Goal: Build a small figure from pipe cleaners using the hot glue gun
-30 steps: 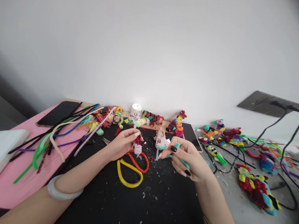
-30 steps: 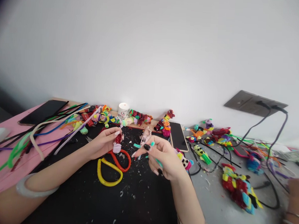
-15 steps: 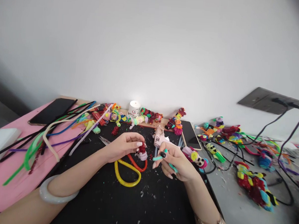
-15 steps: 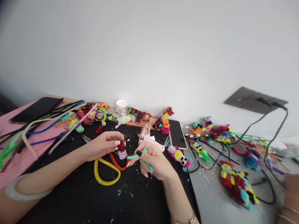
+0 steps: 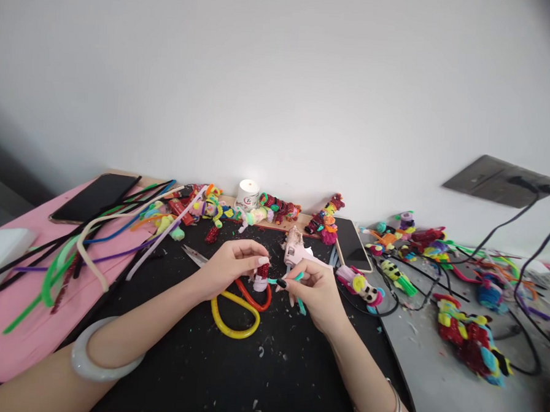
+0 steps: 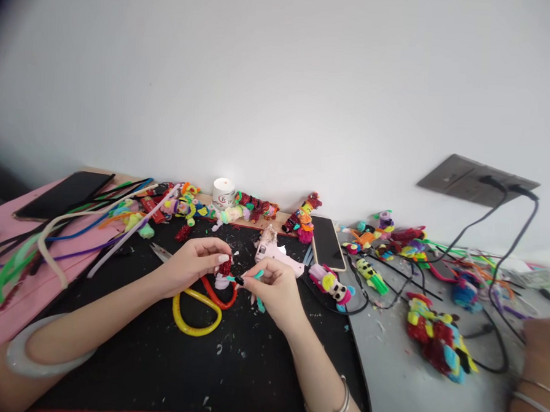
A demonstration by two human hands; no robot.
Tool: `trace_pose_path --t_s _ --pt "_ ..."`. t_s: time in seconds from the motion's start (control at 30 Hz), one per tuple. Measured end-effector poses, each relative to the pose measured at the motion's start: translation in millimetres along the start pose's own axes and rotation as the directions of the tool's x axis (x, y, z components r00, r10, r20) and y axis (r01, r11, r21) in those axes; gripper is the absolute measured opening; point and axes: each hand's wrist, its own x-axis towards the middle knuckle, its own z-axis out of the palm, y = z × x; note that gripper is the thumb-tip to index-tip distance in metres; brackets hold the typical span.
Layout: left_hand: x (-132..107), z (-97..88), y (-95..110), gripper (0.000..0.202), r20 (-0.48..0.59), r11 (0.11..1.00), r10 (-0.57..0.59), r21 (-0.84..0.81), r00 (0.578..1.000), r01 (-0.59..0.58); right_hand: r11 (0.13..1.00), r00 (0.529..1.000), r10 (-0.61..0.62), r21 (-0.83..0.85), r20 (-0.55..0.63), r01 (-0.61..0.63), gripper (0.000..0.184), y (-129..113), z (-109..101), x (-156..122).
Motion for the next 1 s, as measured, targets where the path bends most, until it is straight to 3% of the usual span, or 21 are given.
trace_pose_path --t_s 0.3,1.0 --pt "-1 -0.9 -1 0.019 0.029 0.992 0.028 0.121 0.999 -0.031 0.997 0.999 0.041 -0.070 -0.019 -0.042 0.016 1 8 -2" --pt "-4 3.0 5 0.018 0.046 0.976 0.042 0.214 0.998 -0.051 0.986 0.997 0.073 -0.145 -0.031 -0.077 0.017 3 11 -1"
